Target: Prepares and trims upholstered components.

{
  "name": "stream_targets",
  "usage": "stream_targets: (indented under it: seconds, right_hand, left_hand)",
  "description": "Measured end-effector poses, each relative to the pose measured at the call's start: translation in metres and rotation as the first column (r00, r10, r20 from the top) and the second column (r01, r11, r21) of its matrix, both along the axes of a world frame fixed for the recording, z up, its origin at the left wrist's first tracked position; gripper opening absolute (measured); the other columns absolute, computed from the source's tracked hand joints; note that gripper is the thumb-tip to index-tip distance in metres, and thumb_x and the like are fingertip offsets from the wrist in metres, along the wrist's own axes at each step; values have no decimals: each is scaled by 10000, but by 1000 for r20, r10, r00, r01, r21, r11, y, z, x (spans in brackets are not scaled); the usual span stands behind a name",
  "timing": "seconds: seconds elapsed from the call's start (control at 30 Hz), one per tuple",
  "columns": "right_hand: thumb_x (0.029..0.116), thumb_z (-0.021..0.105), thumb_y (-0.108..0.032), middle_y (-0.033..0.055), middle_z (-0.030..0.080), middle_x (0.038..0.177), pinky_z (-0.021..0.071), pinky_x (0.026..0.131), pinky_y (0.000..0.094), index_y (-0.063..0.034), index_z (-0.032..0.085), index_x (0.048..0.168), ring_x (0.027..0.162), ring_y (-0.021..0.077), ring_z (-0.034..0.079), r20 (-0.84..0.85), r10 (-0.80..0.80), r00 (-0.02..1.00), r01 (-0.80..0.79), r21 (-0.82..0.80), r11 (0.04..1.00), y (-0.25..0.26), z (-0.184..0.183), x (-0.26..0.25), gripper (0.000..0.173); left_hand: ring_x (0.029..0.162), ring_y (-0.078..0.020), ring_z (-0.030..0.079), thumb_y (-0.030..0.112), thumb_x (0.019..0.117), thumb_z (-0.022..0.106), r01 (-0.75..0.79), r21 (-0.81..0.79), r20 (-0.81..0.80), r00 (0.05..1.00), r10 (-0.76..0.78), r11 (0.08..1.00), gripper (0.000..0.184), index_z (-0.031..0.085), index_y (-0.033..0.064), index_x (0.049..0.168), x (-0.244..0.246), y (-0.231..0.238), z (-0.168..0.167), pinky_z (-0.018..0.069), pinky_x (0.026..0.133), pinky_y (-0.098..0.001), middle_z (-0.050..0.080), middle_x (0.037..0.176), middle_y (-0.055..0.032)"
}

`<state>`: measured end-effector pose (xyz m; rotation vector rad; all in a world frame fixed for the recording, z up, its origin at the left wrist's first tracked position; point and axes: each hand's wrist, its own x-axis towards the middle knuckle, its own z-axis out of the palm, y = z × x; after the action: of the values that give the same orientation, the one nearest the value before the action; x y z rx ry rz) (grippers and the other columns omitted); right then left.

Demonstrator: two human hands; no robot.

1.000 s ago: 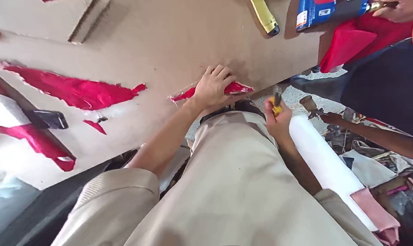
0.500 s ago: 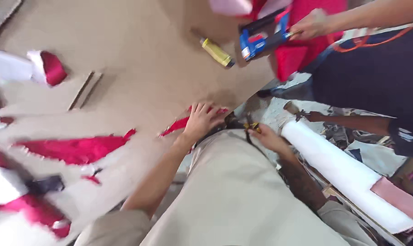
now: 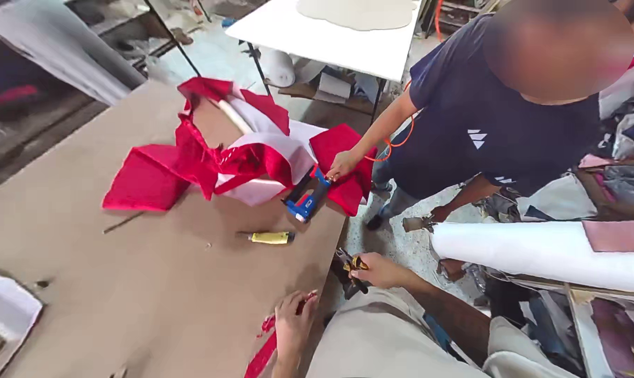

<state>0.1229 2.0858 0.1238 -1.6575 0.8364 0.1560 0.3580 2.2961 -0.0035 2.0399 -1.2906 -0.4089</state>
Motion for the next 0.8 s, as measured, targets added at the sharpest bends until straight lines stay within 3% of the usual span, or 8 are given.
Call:
stream_targets:
  seconds: [0.1, 0.2, 0.33, 0.43, 0.53, 0.67, 0.73, 0.8]
  right_hand:
    - [1049, 585, -266, 66, 727, 1069, 565, 884, 390, -59, 626, 1263, 941, 150, 691, 160, -50, 986, 61, -65, 996, -33, 60, -8, 301]
    - [1043, 590, -232, 41, 734, 1090, 574, 892, 360, -76, 602, 1335, 959, 123, 696, 337, -45, 940, 135, -249, 959, -73, 133, -13, 332]
    - [1060, 562, -248, 24, 740, 1034, 599, 820, 324, -62, 601, 1296, 878, 102, 705, 518, -117, 847, 328, -338, 882, -135, 196, -5, 303]
    - [1077, 530, -212, 71, 735, 956, 588, 805, 330, -12, 603, 1192, 841, 137, 706, 625, -239, 744, 494, -273, 825, -182, 209, 12, 242]
    - [1091, 505, -176, 109, 707, 906, 625, 701, 318, 10, 552, 1239, 731, 173, 716, 690, -373, 620, 593, -102, 799, -209, 221, 18, 242]
    - [1086, 525, -196, 103, 696, 898, 618, 632, 301, -7, 540, 1259, 658, 164, 693, 661, -470, 585, 617, 13, 787, -225, 204, 25, 256]
    - [1075, 546, -225, 78, 676, 865, 582, 593, 271, -32, 535, 1301, 623, 129, 652, 639, -470, 609, 642, -49, 765, -240, 195, 30, 297]
    - [1046, 569, -245, 85, 679, 938, 573, 660, 311, -101, 448, 1489, 712, 150, 662, 551, -471, 689, 676, -254, 692, -258, 207, 31, 482]
  left_hand:
    - [1064, -326, 685, 378, 898, 718, 33, 25, 52, 998, -34, 999, 299, 782, 88, 938, 1, -4, 0, 506, 991, -588, 743, 1100, -105]
    - [1110, -351, 669, 313, 906, 726, 20, 268, 159, 985, -65, 963, 250, 775, 73, 955, -5, -14, 14, 495, 1022, -590, 726, 1141, -135]
    - [1281, -334, 587, 453, 965, 634, -60, 663, 269, 949, -163, 746, 423, 739, 94, 1163, -18, -39, 39, 452, 1097, -536, 634, 1371, -141]
    - [1233, -383, 626, 419, 1021, 589, -50, 664, 216, 968, -128, 746, 444, 675, 60, 1267, -15, -33, 39, 537, 1005, -562, 601, 1382, -211]
    - [1181, -428, 648, 372, 1035, 584, 2, 597, 147, 983, -112, 802, 441, 664, -4, 1252, -14, -37, 50, 534, 985, -585, 628, 1322, -262]
    - [1300, -403, 574, 287, 1058, 534, -30, 736, 136, 985, -105, 677, 419, 600, -36, 1316, -35, -51, 87, 478, 1075, -545, 547, 1438, -258]
    - [1280, -419, 578, 203, 970, 641, -49, 691, 175, 979, -101, 721, 395, 625, -60, 1264, -36, -50, 75, 486, 1064, -545, 552, 1414, -275]
    - [1386, -420, 486, 158, 961, 645, 14, 794, 107, 981, -162, 608, 468, 556, -78, 1355, -45, -66, 102, 426, 1131, -525, 456, 1515, -286]
